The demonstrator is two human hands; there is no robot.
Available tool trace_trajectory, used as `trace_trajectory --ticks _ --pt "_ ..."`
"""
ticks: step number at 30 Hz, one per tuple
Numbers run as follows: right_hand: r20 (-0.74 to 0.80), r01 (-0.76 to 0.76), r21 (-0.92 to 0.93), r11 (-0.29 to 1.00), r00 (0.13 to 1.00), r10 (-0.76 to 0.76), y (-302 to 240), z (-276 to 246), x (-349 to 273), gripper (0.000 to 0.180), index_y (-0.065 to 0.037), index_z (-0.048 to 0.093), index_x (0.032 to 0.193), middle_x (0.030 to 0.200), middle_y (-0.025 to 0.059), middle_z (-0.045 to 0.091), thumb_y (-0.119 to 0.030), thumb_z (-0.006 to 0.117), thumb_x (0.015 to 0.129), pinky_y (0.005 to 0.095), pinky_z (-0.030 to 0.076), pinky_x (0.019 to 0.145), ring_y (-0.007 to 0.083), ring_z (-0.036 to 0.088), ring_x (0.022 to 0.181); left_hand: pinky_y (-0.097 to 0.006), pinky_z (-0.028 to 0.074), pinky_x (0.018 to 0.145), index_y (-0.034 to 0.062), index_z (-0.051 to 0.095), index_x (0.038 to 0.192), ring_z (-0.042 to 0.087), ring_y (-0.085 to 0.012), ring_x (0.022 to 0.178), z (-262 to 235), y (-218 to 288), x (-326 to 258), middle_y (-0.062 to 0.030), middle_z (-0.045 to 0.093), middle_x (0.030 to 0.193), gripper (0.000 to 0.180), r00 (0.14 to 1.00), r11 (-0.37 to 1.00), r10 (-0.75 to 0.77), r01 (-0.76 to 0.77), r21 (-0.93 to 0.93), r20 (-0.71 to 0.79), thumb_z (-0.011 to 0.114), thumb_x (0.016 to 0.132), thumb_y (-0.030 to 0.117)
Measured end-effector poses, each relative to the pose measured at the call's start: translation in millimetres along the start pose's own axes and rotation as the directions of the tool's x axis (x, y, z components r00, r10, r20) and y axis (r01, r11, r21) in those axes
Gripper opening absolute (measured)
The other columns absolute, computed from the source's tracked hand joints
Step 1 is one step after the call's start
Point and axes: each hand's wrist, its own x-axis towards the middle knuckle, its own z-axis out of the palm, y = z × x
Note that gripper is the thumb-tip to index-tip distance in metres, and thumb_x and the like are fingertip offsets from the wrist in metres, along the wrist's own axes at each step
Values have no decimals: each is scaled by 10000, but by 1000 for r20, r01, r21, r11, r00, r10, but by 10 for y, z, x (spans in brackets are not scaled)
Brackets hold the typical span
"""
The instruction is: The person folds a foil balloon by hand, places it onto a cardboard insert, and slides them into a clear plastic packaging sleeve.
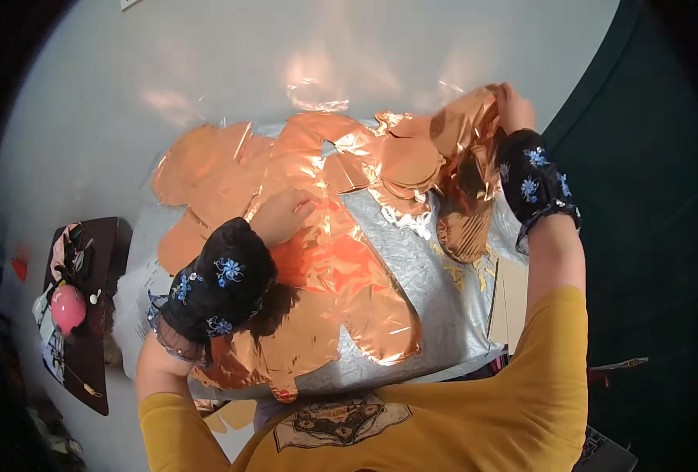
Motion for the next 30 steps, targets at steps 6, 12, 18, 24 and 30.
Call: trace_trajectory --ticks 6,12,18,24,30 --pt "-56 111 61 992 993 -108 326 -308 506 278 -97 611 1093 971 222 674 -321 483 990 478 498 814 440 623 931 -407 491 881 18 685 1101 632 -351 996 70 -14 8 -204 663 1065 300 999 998 32 -31 -60 23 542 956 238" --pt "-11 -173 694 699 968 250 227 -495 638 351 -36 609 1072 866 148 689 -356 499 980 437 528 623 328 635 699 -400 492 880 16 682 1105 633 -349 993 90 -41 -47 -202 666 1051 308 998 994 70 -70 -83 5 532 958 241" --pt "291 -155 815 559 943 -162 670 -511 483 189 -29 650 1021 777 -18 613 -113 562 876 290 456 512 115 517 556 -379 498 837 21 680 1098 644 -271 926 128 125 17 -152 676 992 320 992 981 126 -121 -152 25 533 971 276" --pt "351 143 654 743 812 -466 268 -180 149 344 -2 609 1181 1051 15 664 -64 649 846 263 488 870 103 595 989 -366 481 893 14 568 1280 596 -193 1026 137 569 370 -83 640 1146 514 993 618 -14 98 -780 114 549 989 437" --pt "708 -702 672 -233 702 -72 29 481 -169 158 -78 511 766 662 -46 449 16 541 889 198 438 542 75 489 612 -356 382 1080 -8 350 1454 463 -197 1273 376 1062 1168 -130 470 1414 815 979 316 13 188 -930 203 504 954 617"
